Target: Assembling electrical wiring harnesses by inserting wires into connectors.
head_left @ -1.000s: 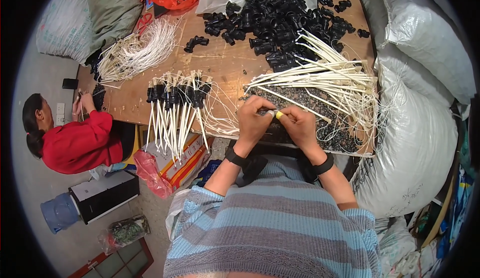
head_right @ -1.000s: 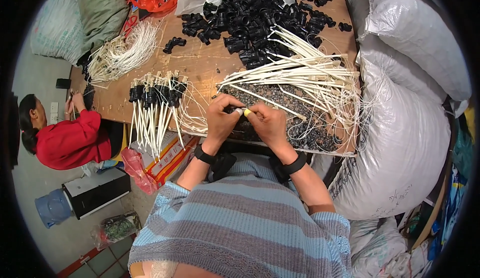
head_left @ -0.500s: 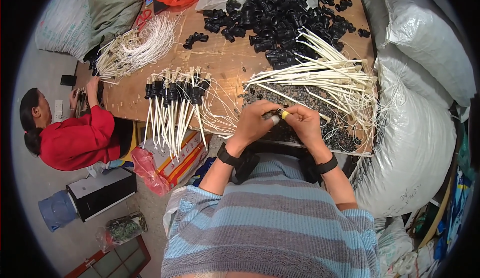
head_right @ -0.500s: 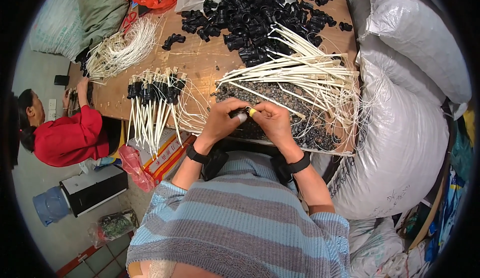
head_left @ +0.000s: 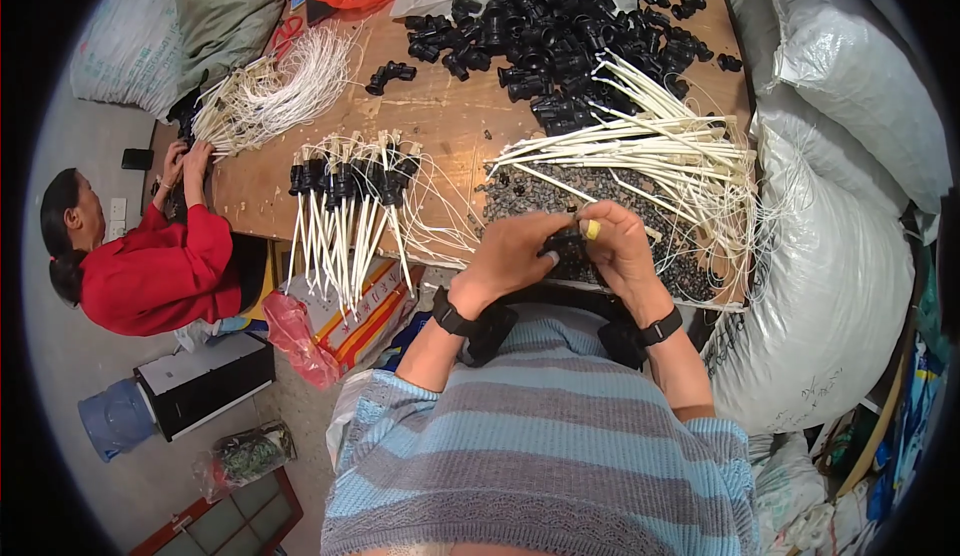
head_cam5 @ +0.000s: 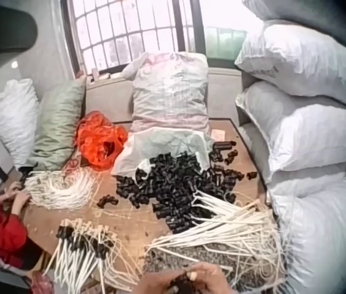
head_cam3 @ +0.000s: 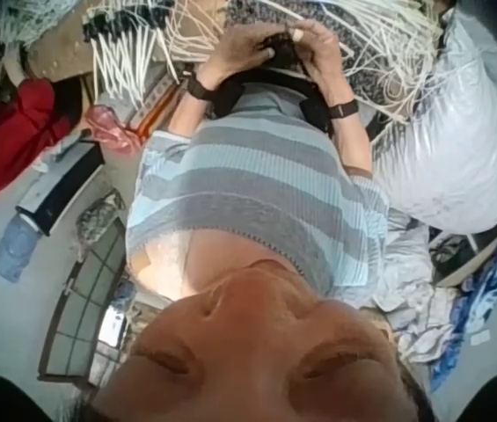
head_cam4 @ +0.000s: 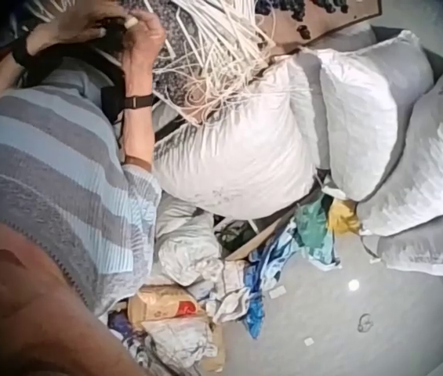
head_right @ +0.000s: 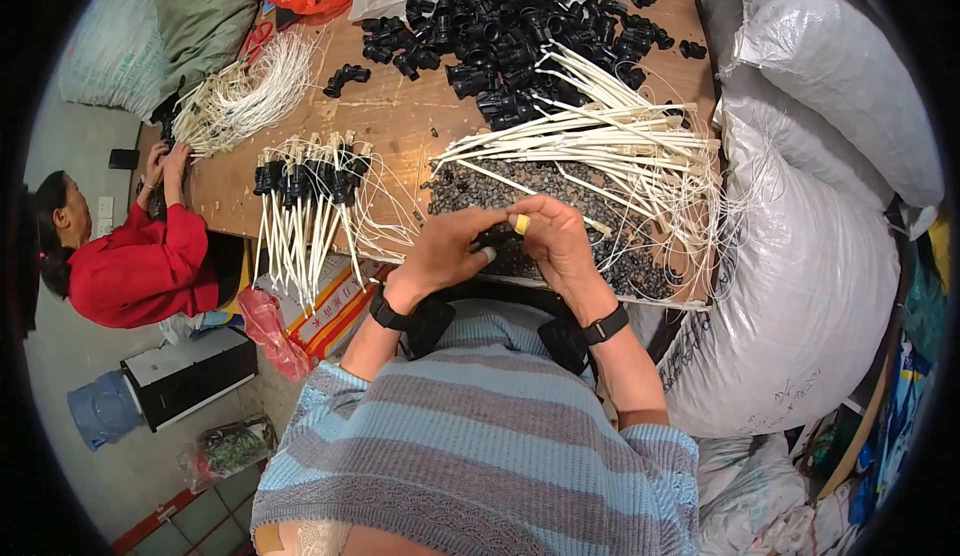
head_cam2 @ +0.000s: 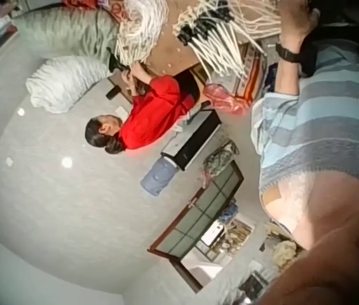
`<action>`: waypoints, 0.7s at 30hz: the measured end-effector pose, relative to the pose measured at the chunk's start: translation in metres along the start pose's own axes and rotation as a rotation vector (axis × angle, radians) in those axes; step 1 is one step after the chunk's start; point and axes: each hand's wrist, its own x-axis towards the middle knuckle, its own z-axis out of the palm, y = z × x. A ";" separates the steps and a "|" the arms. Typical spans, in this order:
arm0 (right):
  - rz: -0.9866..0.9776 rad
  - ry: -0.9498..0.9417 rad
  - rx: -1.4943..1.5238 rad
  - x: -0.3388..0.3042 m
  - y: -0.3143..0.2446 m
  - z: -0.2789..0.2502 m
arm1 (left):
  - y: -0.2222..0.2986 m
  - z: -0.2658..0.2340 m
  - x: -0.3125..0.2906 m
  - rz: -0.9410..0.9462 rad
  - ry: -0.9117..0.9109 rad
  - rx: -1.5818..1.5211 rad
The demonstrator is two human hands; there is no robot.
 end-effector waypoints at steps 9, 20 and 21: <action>-0.664 -0.092 -1.406 -0.009 -0.012 0.011 | -0.012 -0.004 0.002 -0.071 -0.057 0.127; -0.210 -0.146 -1.295 0.006 -0.018 0.021 | -0.004 -0.005 -0.007 0.242 0.015 0.330; -0.188 -0.106 -1.276 0.004 -0.015 0.023 | -0.006 -0.003 -0.009 0.239 0.022 0.399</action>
